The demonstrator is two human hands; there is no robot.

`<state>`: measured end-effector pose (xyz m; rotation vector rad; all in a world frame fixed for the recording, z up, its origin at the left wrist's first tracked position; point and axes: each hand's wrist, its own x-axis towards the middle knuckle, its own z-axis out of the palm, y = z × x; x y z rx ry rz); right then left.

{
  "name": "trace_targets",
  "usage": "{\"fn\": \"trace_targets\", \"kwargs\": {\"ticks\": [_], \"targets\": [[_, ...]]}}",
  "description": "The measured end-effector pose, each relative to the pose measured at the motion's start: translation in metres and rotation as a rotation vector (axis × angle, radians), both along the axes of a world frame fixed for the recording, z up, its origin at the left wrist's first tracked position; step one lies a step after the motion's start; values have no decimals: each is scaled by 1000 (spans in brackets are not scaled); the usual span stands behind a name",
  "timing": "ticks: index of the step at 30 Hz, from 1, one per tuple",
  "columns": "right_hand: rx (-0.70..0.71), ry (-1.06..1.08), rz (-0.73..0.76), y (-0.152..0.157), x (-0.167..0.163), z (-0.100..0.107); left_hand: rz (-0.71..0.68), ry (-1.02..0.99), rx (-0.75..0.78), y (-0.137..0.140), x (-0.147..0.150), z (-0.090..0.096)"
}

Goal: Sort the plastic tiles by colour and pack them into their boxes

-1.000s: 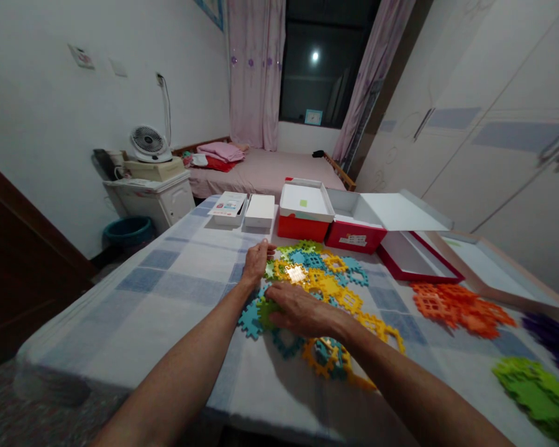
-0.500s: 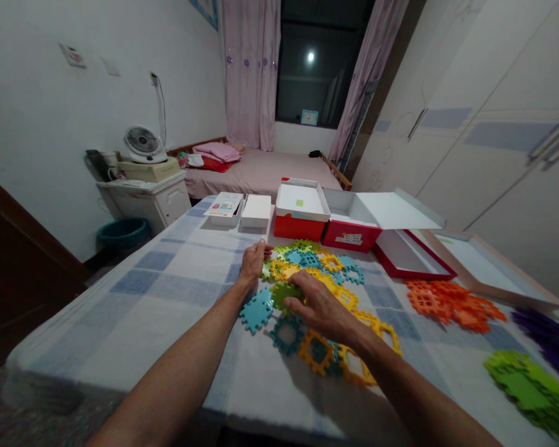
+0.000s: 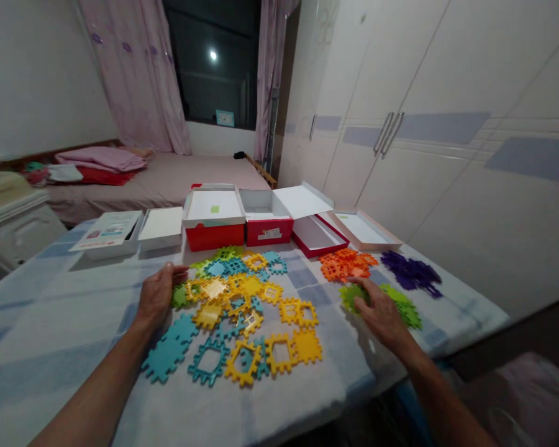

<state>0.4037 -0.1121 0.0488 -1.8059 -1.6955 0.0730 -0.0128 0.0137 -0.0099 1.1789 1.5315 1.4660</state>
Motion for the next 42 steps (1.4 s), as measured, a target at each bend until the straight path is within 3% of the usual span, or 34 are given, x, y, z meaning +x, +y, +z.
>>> {"fn": "trace_targets", "kwargs": {"ticks": [5,9,13,17,21,24,28,30,33,38,42], "targets": [[55,-235,-53,-5,49,-28,3,53,15,-3,1,2],[148,-438,-105,-1,56,-41,-1,48,46,-4,5,2],[239,-437,-73,14,48,-44,-43,-73,35,-6,12,6],[218,-246,179,39,-2,-30,-92,-262,44,-10,18,13],[101,-103,534,60,-91,-7,-93,-407,57,-11,17,13],[69,-107,762,74,-159,3,-68,-463,56,-8,14,11],[16,-257,958,90,-220,-3,-19,-468,77,-3,10,8],[-3,-330,991,95,-232,-11,-14,-457,75,-2,10,7],[-57,-373,916,96,-226,-17,-15,-447,75,-1,12,6],[-116,-404,787,90,-208,-2,5,-437,92,0,15,5],[-116,-429,794,88,-231,2,23,-415,101,0,14,5]]}}
